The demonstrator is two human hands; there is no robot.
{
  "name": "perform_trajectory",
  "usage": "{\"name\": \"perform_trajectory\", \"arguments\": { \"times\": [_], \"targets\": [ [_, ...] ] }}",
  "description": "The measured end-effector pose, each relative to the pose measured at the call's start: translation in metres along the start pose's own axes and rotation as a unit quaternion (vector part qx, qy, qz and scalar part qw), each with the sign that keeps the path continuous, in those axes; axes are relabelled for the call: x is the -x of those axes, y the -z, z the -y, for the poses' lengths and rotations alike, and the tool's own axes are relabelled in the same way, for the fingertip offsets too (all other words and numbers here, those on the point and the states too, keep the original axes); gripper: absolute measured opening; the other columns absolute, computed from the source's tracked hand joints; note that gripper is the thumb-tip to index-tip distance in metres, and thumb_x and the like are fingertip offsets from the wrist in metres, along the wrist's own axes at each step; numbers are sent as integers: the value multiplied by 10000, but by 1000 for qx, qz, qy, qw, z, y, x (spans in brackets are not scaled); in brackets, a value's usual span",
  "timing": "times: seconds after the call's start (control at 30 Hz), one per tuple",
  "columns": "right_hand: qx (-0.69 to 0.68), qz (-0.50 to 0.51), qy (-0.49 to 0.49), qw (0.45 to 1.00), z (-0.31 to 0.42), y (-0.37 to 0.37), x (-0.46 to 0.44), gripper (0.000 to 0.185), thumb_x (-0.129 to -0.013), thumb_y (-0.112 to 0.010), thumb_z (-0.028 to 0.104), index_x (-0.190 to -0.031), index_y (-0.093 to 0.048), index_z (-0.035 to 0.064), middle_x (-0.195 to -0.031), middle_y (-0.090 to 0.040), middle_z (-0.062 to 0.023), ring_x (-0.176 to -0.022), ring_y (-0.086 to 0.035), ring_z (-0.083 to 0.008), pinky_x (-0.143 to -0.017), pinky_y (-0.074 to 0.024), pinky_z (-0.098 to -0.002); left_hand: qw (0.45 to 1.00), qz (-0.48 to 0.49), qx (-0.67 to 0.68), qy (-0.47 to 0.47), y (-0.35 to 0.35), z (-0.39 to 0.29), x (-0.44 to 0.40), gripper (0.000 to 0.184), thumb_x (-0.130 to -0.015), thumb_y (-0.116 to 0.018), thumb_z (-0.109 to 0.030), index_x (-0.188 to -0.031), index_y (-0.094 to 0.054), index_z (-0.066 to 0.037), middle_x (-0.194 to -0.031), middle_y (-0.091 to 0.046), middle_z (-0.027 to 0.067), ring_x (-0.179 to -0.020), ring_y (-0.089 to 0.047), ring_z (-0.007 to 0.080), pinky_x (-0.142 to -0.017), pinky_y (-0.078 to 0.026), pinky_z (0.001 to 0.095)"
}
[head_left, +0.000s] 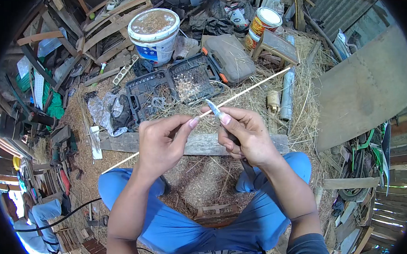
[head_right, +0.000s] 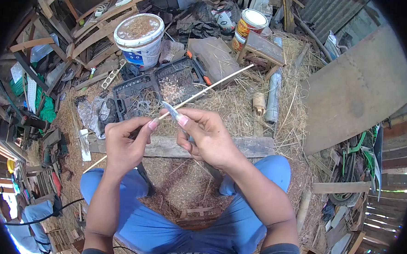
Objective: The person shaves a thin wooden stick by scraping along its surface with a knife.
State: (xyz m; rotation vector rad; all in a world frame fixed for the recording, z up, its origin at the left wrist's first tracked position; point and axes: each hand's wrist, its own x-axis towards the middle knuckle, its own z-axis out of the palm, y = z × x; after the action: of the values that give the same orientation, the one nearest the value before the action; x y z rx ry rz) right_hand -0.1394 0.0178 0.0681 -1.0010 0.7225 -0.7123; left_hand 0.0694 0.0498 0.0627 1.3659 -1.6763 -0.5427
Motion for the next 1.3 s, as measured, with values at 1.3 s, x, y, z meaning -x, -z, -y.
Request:
{"name": "perform_trajectory", "arguments": {
  "times": [1.3],
  "targets": [
    [53, -82, 32, 995, 6, 8, 1, 338, -1087, -490, 229, -1359, -597, 60, -628, -524, 8, -454, -402, -35, -401, -297, -216, 999, 24, -22, 15, 11, 6, 1, 131, -947, -709, -103, -896, -759, 7, -547, -602, 25, -492, -551, 52, -464, -388, 240]
  ]
}}
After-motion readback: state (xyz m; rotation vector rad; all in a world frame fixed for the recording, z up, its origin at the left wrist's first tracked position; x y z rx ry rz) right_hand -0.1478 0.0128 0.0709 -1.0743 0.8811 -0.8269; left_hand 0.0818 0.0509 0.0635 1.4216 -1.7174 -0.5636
